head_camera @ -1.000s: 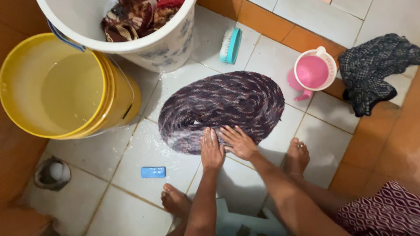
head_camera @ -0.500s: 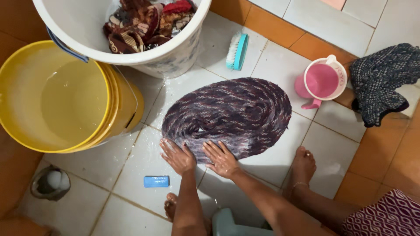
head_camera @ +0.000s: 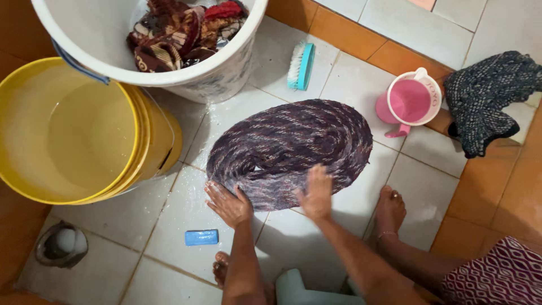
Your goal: The person scrubs a circular rug on the floor by hand and with a brush, then washes a dark cloth in a bucket of soapy water, rinsing and wringing it using water poured from a pink mug.
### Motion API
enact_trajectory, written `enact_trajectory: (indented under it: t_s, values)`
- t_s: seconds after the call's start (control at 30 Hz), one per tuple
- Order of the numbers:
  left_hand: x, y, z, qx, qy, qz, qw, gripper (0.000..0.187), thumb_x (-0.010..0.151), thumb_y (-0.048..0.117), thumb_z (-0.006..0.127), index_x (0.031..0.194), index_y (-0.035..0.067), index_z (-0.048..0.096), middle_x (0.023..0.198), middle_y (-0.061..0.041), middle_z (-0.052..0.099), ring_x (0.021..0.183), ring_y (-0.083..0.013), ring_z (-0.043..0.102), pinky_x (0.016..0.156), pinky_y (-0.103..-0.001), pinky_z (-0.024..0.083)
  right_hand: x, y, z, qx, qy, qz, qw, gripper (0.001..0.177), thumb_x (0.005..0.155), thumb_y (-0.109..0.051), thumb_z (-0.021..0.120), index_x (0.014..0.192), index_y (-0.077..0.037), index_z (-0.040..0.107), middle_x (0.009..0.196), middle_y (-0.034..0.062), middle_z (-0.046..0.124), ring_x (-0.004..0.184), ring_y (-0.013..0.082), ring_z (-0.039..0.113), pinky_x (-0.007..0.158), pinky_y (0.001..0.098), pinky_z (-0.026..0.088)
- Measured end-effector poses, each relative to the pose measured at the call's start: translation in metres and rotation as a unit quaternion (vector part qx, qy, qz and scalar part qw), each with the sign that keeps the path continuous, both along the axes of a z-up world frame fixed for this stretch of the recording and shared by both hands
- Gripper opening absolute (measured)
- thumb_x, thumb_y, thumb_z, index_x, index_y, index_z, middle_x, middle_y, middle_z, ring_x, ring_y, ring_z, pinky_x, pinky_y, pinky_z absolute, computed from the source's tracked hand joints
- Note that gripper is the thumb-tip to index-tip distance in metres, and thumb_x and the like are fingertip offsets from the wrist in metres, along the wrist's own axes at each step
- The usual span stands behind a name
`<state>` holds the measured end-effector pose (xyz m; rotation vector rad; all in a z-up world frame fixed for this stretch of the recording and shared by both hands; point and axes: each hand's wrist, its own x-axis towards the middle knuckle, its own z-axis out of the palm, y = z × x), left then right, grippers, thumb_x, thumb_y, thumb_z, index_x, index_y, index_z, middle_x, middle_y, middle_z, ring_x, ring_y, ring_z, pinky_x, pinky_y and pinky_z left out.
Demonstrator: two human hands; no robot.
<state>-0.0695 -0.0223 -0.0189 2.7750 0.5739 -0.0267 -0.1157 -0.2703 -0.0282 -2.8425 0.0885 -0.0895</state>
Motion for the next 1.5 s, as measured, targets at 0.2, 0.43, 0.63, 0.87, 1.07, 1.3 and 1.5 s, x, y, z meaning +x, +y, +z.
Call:
enact_trajectory:
  t_s: [0.2,0.43,0.63,0.87,1.07,1.3,1.5]
  values:
    - [-0.001,0.000,0.000,-0.005,-0.011,0.003,1.000,0.077,0.103,0.046,0.036,0.162,-0.001,0.020,0.170,-0.020,0.017,0.159,-0.0331,0.010,0.127,-0.053,0.005,-0.007,0.043,-0.001,-0.057,0.051,0.310,0.948,0.084,0.100,-0.066,0.036,0.162,-0.011,0.024,0.169,0.0117,0.021,0.154,0.0285,0.014,0.124,0.0487,0.007]
    - [-0.001,-0.002,-0.003,0.001,-0.024,-0.001,1.000,0.078,0.103,0.046,0.037,0.162,-0.001,0.018,0.169,-0.021,0.018,0.158,-0.0341,0.011,0.127,-0.054,0.006,0.012,-0.084,0.009,-0.062,0.065,-0.086,0.992,0.086,0.100,-0.061,0.040,0.162,-0.004,0.024,0.170,0.0167,0.018,0.159,0.0326,0.013,0.127,0.0586,0.005]
    - [0.000,0.001,-0.005,0.006,-0.022,-0.001,1.000,0.078,0.103,0.046,0.038,0.162,-0.002,0.020,0.169,-0.022,0.019,0.159,-0.0345,0.012,0.127,-0.055,0.006,0.028,0.013,0.001,-0.072,0.089,0.160,0.980,0.092,0.096,-0.070,0.035,0.162,-0.007,0.023,0.168,0.0197,0.019,0.152,0.0364,0.012,0.121,0.0582,0.008]
    - [0.000,0.001,-0.004,0.018,-0.008,-0.004,1.000,0.078,0.101,0.046,0.040,0.160,-0.002,0.024,0.169,-0.021,0.020,0.158,-0.0342,0.013,0.127,-0.055,0.005,0.077,-0.010,0.029,-0.184,0.228,0.376,0.879,0.092,0.095,-0.078,0.024,0.164,-0.019,0.010,0.172,0.0006,0.007,0.159,0.0217,0.007,0.128,0.0503,0.000]
    - [0.002,0.002,-0.006,0.014,-0.013,-0.003,1.000,0.081,0.097,0.045,0.042,0.160,-0.004,0.024,0.167,-0.023,0.019,0.156,-0.0340,0.012,0.124,-0.054,0.006,0.114,-0.086,0.051,-0.088,0.049,0.211,0.972,0.092,0.089,-0.075,0.035,0.157,-0.013,0.027,0.162,0.0078,0.032,0.150,0.0268,0.022,0.120,0.0556,0.005]
    - [0.000,0.001,-0.003,0.022,-0.009,0.008,1.000,0.081,0.099,0.043,0.044,0.161,-0.004,0.024,0.168,-0.022,0.021,0.158,-0.0329,0.013,0.127,-0.054,0.006,0.152,0.070,0.065,0.183,0.041,0.125,0.974,0.062,0.102,-0.051,0.045,0.151,-0.012,0.046,0.157,0.0113,0.049,0.151,0.0264,0.038,0.130,0.0454,0.019]
    - [0.002,-0.002,-0.003,0.035,0.002,0.003,0.999,0.081,0.095,0.042,0.047,0.159,-0.001,0.025,0.169,-0.021,0.021,0.158,-0.0324,0.014,0.127,-0.054,0.007,0.193,0.160,0.072,-0.049,0.227,0.385,0.893,0.090,0.095,-0.065,0.041,0.162,-0.016,0.008,0.173,0.0037,0.005,0.154,0.0226,0.000,0.125,0.0471,0.000]
